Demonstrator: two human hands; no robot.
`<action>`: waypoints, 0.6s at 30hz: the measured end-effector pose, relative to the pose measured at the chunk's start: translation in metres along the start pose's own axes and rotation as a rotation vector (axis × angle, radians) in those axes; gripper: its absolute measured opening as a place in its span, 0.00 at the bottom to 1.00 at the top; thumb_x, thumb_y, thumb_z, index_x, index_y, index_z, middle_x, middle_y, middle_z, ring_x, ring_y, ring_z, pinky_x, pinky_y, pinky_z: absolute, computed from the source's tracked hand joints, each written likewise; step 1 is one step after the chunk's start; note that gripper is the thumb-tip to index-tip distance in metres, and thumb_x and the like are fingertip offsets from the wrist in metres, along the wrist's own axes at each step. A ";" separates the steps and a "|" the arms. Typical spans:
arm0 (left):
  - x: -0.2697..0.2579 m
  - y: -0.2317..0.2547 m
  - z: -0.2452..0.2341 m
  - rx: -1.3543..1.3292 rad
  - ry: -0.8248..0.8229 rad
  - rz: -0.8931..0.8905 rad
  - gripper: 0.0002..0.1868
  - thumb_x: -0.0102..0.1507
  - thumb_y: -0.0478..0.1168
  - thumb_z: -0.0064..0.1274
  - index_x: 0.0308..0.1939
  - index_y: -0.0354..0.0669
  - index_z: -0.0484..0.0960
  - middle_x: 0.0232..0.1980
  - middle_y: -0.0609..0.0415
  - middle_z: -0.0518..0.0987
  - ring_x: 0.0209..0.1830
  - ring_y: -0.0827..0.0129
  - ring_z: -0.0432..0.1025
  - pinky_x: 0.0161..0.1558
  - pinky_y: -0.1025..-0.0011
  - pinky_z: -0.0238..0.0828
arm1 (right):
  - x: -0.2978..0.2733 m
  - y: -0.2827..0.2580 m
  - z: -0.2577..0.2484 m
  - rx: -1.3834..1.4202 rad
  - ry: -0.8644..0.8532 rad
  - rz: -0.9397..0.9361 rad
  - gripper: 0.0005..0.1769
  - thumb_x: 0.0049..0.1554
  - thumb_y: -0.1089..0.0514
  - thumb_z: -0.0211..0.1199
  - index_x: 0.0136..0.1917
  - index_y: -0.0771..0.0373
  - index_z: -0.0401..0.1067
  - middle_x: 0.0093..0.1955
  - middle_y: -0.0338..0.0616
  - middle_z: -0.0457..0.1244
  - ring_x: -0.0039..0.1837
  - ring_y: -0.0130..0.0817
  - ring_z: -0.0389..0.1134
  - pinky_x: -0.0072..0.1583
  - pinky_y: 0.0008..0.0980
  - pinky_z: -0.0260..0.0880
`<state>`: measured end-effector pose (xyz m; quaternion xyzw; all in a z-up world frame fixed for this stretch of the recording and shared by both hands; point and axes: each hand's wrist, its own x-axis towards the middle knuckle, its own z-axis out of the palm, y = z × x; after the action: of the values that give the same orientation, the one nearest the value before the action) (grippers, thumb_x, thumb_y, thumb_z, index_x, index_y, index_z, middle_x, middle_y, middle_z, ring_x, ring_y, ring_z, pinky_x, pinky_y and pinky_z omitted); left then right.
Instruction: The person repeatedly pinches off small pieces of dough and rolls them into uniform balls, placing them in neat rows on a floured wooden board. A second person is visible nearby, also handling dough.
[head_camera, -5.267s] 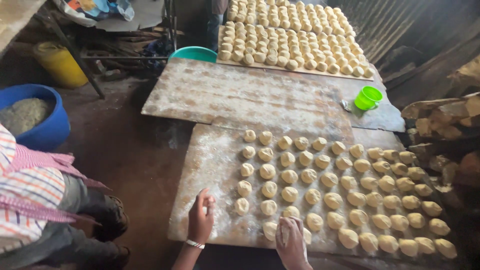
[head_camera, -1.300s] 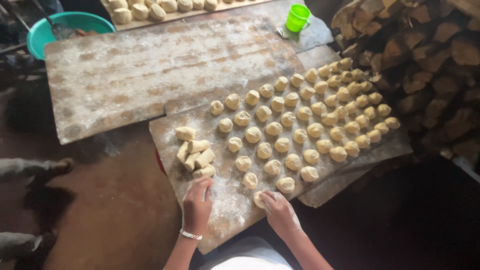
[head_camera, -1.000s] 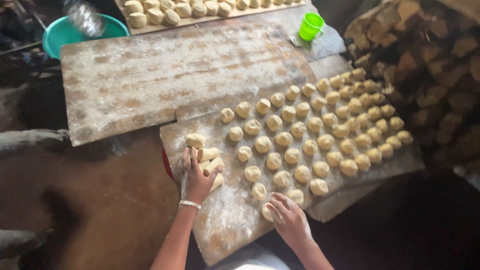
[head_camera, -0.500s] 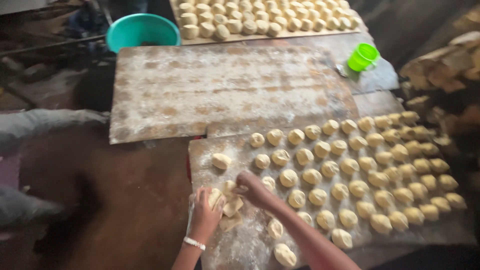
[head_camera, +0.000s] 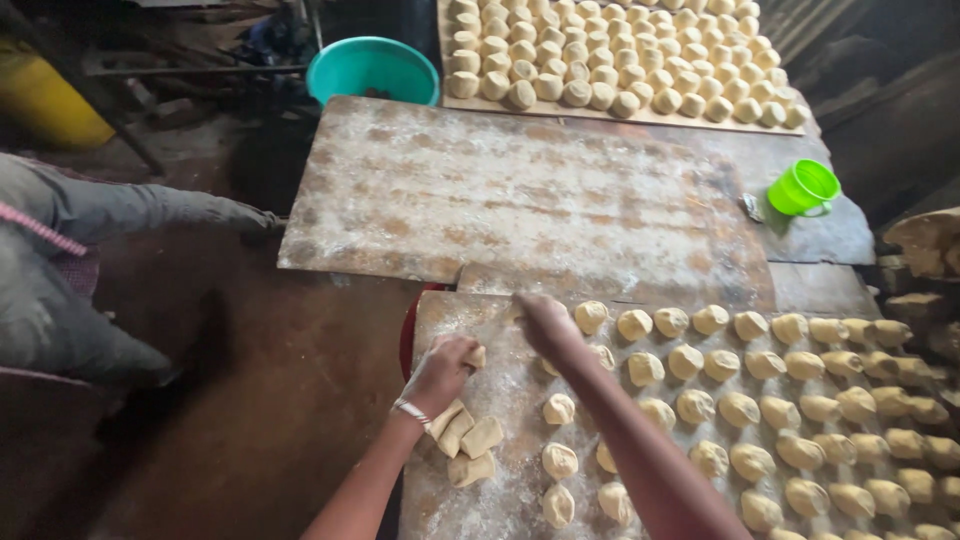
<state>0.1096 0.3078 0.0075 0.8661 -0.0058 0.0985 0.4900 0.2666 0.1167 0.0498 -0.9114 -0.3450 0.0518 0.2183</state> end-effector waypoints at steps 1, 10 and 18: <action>-0.007 0.002 -0.003 -0.129 0.060 -0.032 0.20 0.59 0.31 0.57 0.55 0.42 0.78 0.53 0.48 0.81 0.54 0.54 0.78 0.55 0.62 0.74 | 0.001 -0.002 0.004 -0.020 0.015 -0.043 0.20 0.55 0.61 0.68 0.60 0.62 0.72 0.56 0.56 0.68 0.58 0.54 0.70 0.57 0.47 0.71; -0.054 0.033 -0.034 -0.398 0.265 -0.281 0.22 0.62 0.49 0.62 0.54 0.43 0.79 0.47 0.52 0.85 0.47 0.70 0.80 0.50 0.70 0.77 | 0.011 0.003 0.013 -0.042 0.072 -0.081 0.12 0.53 0.64 0.67 0.52 0.59 0.79 0.53 0.46 0.70 0.53 0.46 0.73 0.54 0.42 0.75; -0.054 0.036 -0.041 -0.511 0.208 -0.252 0.21 0.60 0.46 0.64 0.54 0.41 0.80 0.47 0.52 0.85 0.47 0.72 0.79 0.50 0.71 0.77 | 0.026 0.010 0.018 0.071 0.081 -0.053 0.16 0.52 0.57 0.72 0.55 0.55 0.80 0.52 0.45 0.73 0.50 0.42 0.75 0.57 0.42 0.74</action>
<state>0.0463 0.3197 0.0494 0.6941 0.1273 0.1208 0.6982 0.2881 0.1337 0.0311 -0.8950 -0.3577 0.0215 0.2655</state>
